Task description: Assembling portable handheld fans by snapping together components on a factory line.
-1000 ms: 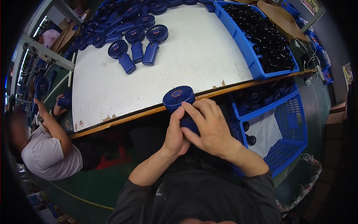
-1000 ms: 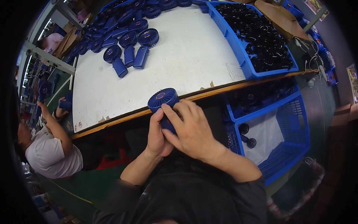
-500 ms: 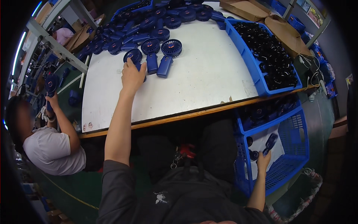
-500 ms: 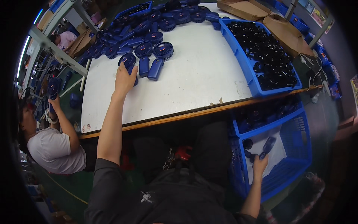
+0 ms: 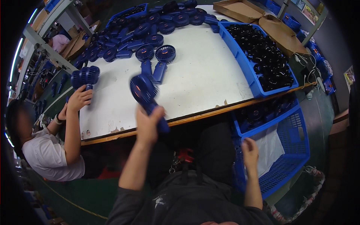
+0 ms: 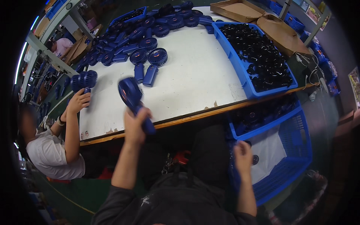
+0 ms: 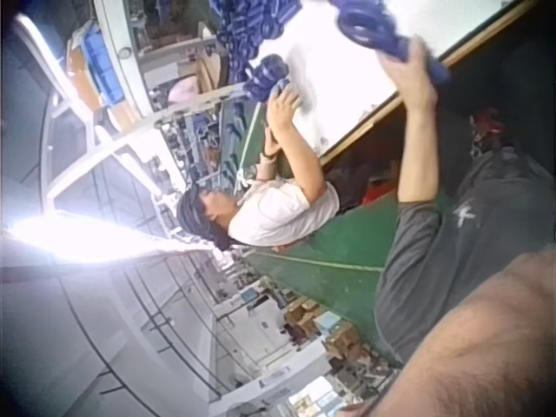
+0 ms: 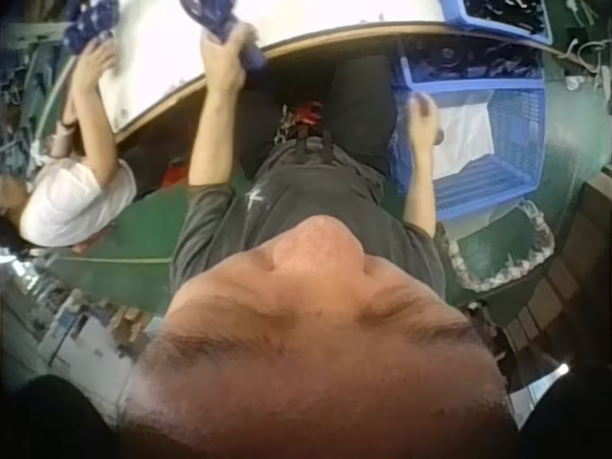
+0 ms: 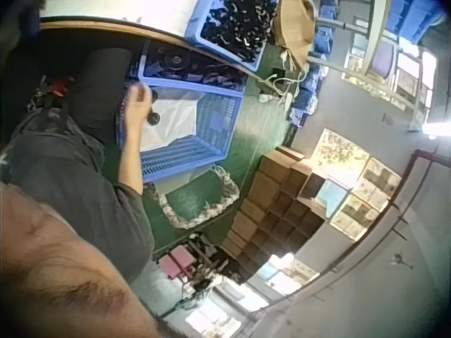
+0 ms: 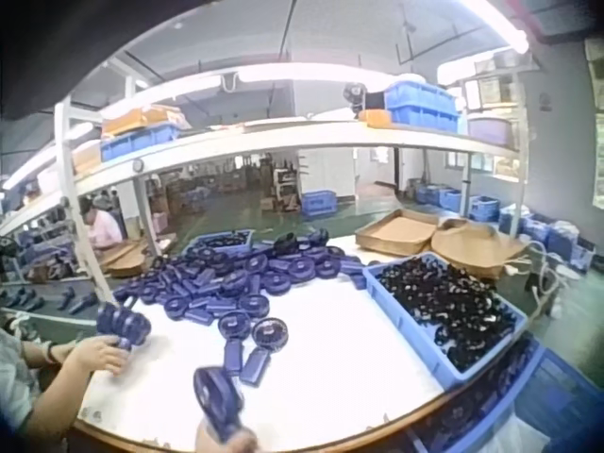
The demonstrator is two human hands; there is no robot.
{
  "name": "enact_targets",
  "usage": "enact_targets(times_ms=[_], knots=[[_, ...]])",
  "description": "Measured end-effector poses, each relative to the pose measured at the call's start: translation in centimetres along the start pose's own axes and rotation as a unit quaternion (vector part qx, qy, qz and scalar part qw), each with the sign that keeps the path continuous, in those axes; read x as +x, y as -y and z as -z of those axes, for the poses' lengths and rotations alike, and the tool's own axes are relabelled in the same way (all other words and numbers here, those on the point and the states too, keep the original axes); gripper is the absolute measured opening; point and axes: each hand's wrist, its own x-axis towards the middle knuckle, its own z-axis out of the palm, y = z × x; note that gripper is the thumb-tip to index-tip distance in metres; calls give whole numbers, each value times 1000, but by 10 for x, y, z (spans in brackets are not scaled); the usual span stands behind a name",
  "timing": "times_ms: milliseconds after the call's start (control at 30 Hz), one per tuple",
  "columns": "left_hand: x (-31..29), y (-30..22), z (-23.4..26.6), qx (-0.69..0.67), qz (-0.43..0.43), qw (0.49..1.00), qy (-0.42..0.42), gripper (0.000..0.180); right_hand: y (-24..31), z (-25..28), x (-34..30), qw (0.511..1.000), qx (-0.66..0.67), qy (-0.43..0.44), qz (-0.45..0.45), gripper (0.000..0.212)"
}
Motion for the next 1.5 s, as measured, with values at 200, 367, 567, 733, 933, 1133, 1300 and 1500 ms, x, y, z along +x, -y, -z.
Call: enact_targets(times_ms=[200, 367, 567, 733, 933, 1133, 1300, 1500], knots=[[-77, 22, -59, -106, -6, 993, 47, 78, 128, -126, -48, 941, 119, 309, 71, 46], [-45, 31, -40, -258, 281, 909, 170, 54, 165, -125, -31, 890, -56, 273, 361, 35], [-64, 20, -54, -377, 249, 842, 295, 82, 244, -80, 58, 769, -166, 536, 307, 40], [-59, 5, -54, -358, 187, 879, 251, 45, 261, -33, 232, 898, -369, 42, 238, 21], [-60, 4, -36, -393, 144, 864, 280, 36, 196, -29, 330, 851, -520, 24, 75, 25], [-55, 6, -28, -254, 154, 933, 203, 32, 214, -26, 312, 950, -221, -6, 221, 33], [-49, -2, -48, -244, 155, 947, 143, 42, 238, -83, 114, 900, 236, 343, 127, 42], [-48, 1, -40, -226, 177, 948, 140, 38, 205, -114, 26, 885, 24, 221, 409, 33]])
